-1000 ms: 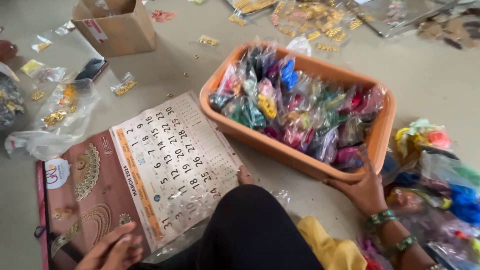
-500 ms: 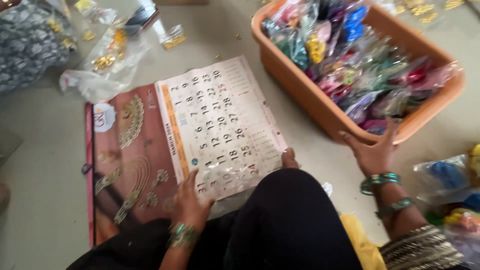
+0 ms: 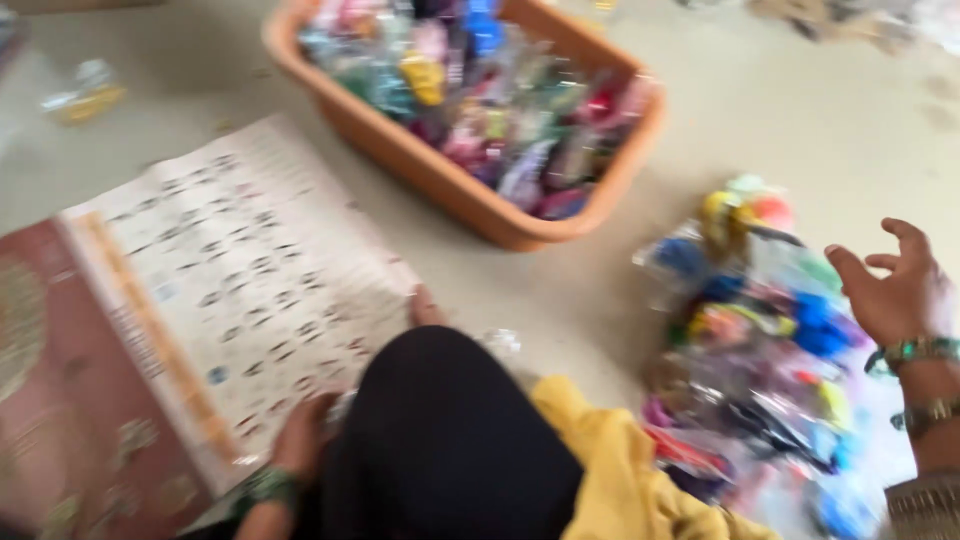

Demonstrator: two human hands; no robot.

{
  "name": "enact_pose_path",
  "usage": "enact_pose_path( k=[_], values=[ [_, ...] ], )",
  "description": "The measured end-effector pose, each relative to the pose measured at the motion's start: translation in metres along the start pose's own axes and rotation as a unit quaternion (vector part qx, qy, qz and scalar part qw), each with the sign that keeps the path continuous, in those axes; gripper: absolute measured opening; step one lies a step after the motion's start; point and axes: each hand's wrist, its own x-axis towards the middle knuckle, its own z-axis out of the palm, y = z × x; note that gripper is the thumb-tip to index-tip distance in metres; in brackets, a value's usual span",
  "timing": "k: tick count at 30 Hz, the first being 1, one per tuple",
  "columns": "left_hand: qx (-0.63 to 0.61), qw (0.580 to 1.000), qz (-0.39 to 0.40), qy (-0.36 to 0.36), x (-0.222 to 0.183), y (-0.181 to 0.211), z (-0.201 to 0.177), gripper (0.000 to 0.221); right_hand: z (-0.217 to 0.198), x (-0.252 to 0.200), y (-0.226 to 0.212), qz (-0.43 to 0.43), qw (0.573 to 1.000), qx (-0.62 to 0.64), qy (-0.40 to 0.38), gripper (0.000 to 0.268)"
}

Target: The person sorts and packs small colorful items from an orange bin into small plastic bags by hand on the floor.

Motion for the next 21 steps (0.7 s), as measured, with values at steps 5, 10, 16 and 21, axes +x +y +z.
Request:
enact_pose_path(
  k=[5, 10, 16, 21],
  values=[
    [-0.025, 0.992, -0.119, -0.029, -0.014, 0.047, -0.054, 0.082, -0.050, 0.008, 0.119, 0.090, 0.981, -0.170, 0.009, 0.098],
    [-0.022, 0.972, -0.229, 0.052, -0.026, 0.139, -0.117, 0.095, -0.079, -0.045, 0.143, 0.348, 0.935, 0.062, -0.031, 0.114],
    [0.112, 0.976, -0.158, 0.098, -0.028, 0.154, -0.143, 0.093, -0.007, -0.045, 0.226, 0.383, 0.890, 0.212, -0.124, 0.114],
    [0.057, 0.979, -0.153, 0.124, -0.050, 0.139, -0.136, 0.084, 0.028, -0.050, 0.146, 0.310, 0.900, 0.255, -0.169, 0.105]
  ],
)
